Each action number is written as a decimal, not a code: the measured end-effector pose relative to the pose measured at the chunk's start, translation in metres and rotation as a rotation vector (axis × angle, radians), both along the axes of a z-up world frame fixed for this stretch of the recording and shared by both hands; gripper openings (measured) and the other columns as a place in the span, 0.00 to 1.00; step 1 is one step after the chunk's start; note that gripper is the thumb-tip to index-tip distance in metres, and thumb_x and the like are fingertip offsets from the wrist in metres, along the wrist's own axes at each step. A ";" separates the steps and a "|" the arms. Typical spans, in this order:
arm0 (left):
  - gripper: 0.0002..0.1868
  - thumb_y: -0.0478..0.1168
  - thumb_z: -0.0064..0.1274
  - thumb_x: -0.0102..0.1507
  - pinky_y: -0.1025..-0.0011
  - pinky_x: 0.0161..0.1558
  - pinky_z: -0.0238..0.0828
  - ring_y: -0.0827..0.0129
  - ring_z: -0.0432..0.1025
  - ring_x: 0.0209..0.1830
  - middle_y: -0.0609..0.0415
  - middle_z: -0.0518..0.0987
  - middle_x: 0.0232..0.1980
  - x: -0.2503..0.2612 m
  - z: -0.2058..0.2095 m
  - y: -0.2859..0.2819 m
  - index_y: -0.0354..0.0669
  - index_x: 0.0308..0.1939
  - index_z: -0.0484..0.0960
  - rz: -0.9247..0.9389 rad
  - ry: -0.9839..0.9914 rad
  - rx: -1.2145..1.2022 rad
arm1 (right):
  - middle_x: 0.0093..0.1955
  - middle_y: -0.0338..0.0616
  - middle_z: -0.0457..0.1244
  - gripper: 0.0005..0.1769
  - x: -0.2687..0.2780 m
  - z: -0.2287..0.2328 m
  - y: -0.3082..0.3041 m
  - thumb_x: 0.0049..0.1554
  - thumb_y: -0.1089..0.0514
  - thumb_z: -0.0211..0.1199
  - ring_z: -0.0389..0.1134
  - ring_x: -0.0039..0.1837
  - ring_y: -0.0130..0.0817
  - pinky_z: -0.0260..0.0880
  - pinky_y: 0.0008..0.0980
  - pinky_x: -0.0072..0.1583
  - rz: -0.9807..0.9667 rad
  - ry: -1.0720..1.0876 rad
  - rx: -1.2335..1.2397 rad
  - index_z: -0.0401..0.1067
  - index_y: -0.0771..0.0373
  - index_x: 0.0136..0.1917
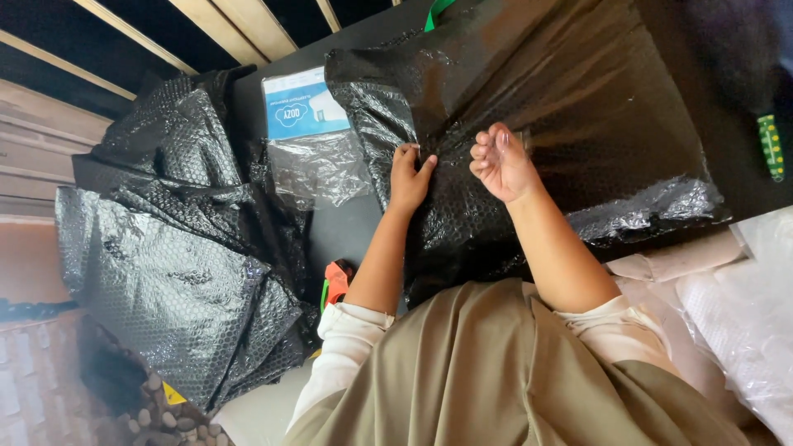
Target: Wrapping a green tote bag with black bubble wrap and securing it with tape using a tape dispenser.
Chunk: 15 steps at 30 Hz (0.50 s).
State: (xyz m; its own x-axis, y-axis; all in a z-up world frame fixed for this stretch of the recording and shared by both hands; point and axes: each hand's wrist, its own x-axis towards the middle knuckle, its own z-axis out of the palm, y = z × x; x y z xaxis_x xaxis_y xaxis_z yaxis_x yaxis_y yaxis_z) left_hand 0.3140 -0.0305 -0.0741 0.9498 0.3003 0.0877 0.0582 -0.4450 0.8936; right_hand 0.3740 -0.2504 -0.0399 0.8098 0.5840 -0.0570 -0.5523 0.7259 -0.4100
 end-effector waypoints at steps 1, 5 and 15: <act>0.17 0.46 0.63 0.62 0.59 0.57 0.70 0.47 0.73 0.58 0.49 0.74 0.55 0.002 -0.010 0.000 0.39 0.32 0.74 0.026 -0.051 0.020 | 0.50 0.31 0.60 0.06 0.001 0.008 0.000 0.65 0.50 0.62 0.65 0.52 0.22 0.67 0.18 0.48 -0.029 -0.069 -0.150 0.68 0.50 0.53; 0.15 0.40 0.65 0.60 0.59 0.55 0.72 0.46 0.74 0.57 0.46 0.74 0.54 -0.003 0.003 -0.012 0.36 0.33 0.73 0.083 -0.102 0.059 | 0.46 0.33 0.66 0.07 0.010 0.022 0.010 0.64 0.58 0.66 0.70 0.48 0.23 0.72 0.19 0.48 -0.100 -0.100 -0.450 0.68 0.52 0.52; 0.21 0.36 0.65 0.59 0.55 0.59 0.75 0.42 0.69 0.61 0.46 0.59 0.60 -0.011 0.022 -0.030 0.49 0.50 0.70 0.148 -0.188 0.325 | 0.43 0.33 0.64 0.08 0.014 -0.023 0.023 0.60 0.60 0.69 0.70 0.44 0.26 0.74 0.21 0.46 -0.215 0.086 -0.546 0.70 0.54 0.48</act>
State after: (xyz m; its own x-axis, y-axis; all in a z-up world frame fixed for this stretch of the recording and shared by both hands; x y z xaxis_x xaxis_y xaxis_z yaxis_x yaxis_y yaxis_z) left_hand 0.3031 -0.0602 -0.0517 0.8568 0.3607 0.3684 -0.0080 -0.7052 0.7089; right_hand 0.3883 -0.2274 -0.0632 0.8860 0.2749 -0.3735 -0.4638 0.5214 -0.7163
